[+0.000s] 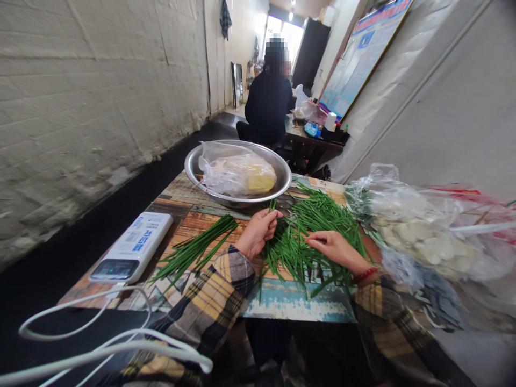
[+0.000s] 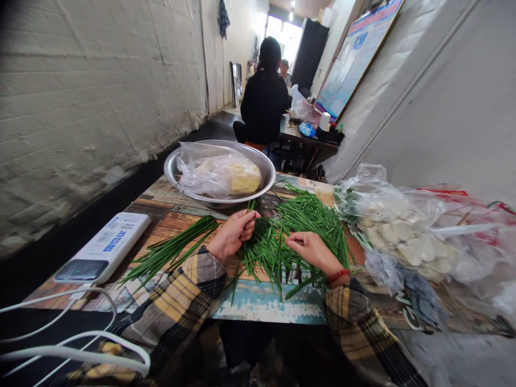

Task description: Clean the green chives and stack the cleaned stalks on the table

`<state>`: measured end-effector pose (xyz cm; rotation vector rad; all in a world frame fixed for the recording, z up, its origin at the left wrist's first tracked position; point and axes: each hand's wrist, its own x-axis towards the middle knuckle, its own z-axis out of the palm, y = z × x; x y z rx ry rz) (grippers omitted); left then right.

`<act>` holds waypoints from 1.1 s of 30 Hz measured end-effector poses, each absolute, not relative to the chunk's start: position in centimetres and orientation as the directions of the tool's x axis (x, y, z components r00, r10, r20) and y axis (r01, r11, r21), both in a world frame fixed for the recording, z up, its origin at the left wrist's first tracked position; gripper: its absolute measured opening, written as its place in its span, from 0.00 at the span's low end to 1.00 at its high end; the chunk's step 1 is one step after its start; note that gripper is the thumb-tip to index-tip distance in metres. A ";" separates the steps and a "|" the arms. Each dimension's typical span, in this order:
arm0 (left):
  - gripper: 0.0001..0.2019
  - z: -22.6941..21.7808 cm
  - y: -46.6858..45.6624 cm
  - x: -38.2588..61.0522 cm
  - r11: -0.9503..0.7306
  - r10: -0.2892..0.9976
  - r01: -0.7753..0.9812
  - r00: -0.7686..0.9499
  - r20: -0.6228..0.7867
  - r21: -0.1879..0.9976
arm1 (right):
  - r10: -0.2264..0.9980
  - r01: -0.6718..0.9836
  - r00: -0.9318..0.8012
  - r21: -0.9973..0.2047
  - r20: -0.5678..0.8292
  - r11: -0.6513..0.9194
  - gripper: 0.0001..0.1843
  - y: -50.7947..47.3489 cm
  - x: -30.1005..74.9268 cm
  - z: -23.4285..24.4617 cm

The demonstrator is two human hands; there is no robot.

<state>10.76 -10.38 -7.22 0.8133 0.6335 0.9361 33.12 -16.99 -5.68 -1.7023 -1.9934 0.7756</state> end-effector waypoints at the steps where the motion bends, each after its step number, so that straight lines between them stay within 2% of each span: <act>1: 0.09 -7.2 -10.4 10.8 0.348 0.880 -0.442 0.457 -0.126 0.827 | 0.990 0.780 -0.140 -0.619 -0.022 0.097 0.16 -16.7 32.8 -6.0; 5: 0.10 -7.1 -10.5 10.8 0.344 0.886 -0.432 0.444 -0.135 0.834 | 0.997 0.885 0.044 -0.466 0.060 -0.011 0.15 -15.3 30.8 -7.3; 6: 0.10 -7.1 -10.5 10.8 0.342 0.887 -0.429 0.441 -0.137 0.836 | 0.994 0.879 0.085 -0.475 0.072 -0.041 0.14 -15.1 30.4 -7.6; 8: 0.10 -7.1 -10.5 10.7 0.338 0.889 -0.426 0.437 -0.136 0.839 | 0.988 0.807 0.138 -0.586 0.062 -0.076 0.13 -14.7 29.9 -8.0; 11: 0.09 -7.1 -10.6 10.7 0.340 0.888 -0.427 0.439 -0.136 0.838 | 0.993 0.652 0.115 -0.754 -0.009 -0.083 0.13 -14.4 30.0 -8.0; 14: 0.08 -7.1 -10.6 10.7 0.343 0.885 -0.423 0.446 -0.137 0.839 | 0.994 0.562 0.095 -0.821 -0.053 -0.098 0.19 -14.4 30.7 -7.1; 18: 0.08 -7.2 -10.5 10.8 0.336 0.886 -0.424 0.445 -0.130 0.841 | 0.989 0.291 0.054 -0.945 -0.138 -0.148 0.21 -14.9 31.2 -5.6; 21: 0.09 -7.2 -10.5 10.8 0.334 0.885 -0.427 0.448 -0.124 0.840 | 0.986 0.210 0.018 -0.963 -0.166 -0.166 0.19 -15.2 31.2 -4.9; 33: 0.10 -7.2 -10.6 10.8 0.344 0.880 -0.417 0.455 -0.134 0.841 | 0.988 0.235 0.001 -0.961 -0.151 -0.147 0.17 -15.4 30.8 -4.5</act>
